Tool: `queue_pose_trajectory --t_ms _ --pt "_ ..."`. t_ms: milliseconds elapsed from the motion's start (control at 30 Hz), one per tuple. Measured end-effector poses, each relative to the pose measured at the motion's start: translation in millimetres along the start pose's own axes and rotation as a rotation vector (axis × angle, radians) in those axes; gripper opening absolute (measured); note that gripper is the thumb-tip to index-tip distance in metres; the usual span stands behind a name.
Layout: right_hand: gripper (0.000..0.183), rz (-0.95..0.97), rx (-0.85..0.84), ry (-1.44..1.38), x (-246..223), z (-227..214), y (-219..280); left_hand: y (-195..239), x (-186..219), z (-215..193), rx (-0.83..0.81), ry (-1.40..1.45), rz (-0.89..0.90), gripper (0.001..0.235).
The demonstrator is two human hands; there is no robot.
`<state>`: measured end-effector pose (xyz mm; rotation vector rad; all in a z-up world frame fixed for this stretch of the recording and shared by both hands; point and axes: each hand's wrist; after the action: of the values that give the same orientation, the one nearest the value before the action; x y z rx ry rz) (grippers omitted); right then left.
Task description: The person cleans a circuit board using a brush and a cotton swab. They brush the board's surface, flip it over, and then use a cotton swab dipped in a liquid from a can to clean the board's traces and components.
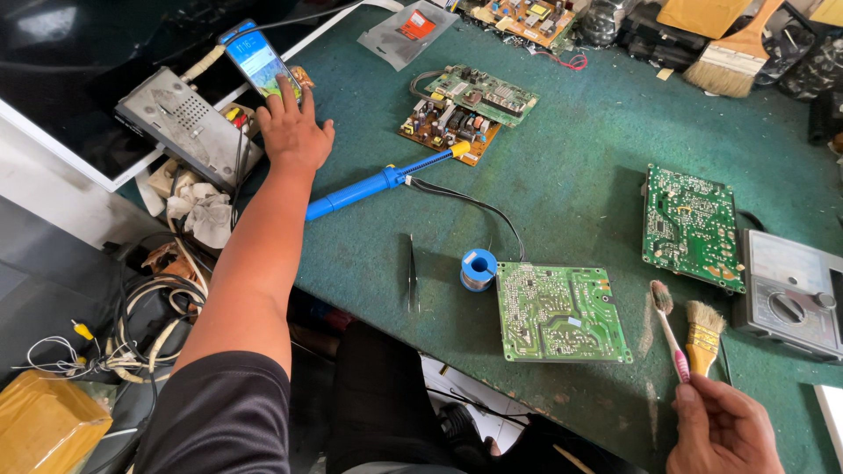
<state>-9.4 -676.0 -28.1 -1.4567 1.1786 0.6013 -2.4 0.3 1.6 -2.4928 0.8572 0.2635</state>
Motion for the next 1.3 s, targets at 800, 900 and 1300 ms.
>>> queue_pose_trajectory --t_ms 800,900,1300 --pt "0.011 -0.006 0.002 0.022 -5.3 -0.8 1.4 -0.1 -1.2 -3.2 -0.058 0.008 0.0 0.077" --pt "0.011 -0.009 0.003 0.018 -3.1 -1.1 1.2 -1.2 -0.4 -4.4 -0.081 0.032 -0.014 0.079" --pt "0.013 -0.078 0.001 0.024 -17.3 -2.9 1.2 7.0 -2.0 -11.1 0.027 0.032 -0.006 0.083"
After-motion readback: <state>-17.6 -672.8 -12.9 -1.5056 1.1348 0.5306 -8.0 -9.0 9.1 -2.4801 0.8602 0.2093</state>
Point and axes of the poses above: each hand's wrist, its own y-axis away from the middle knuckle, its own z-axis out of the palm, x = y × z
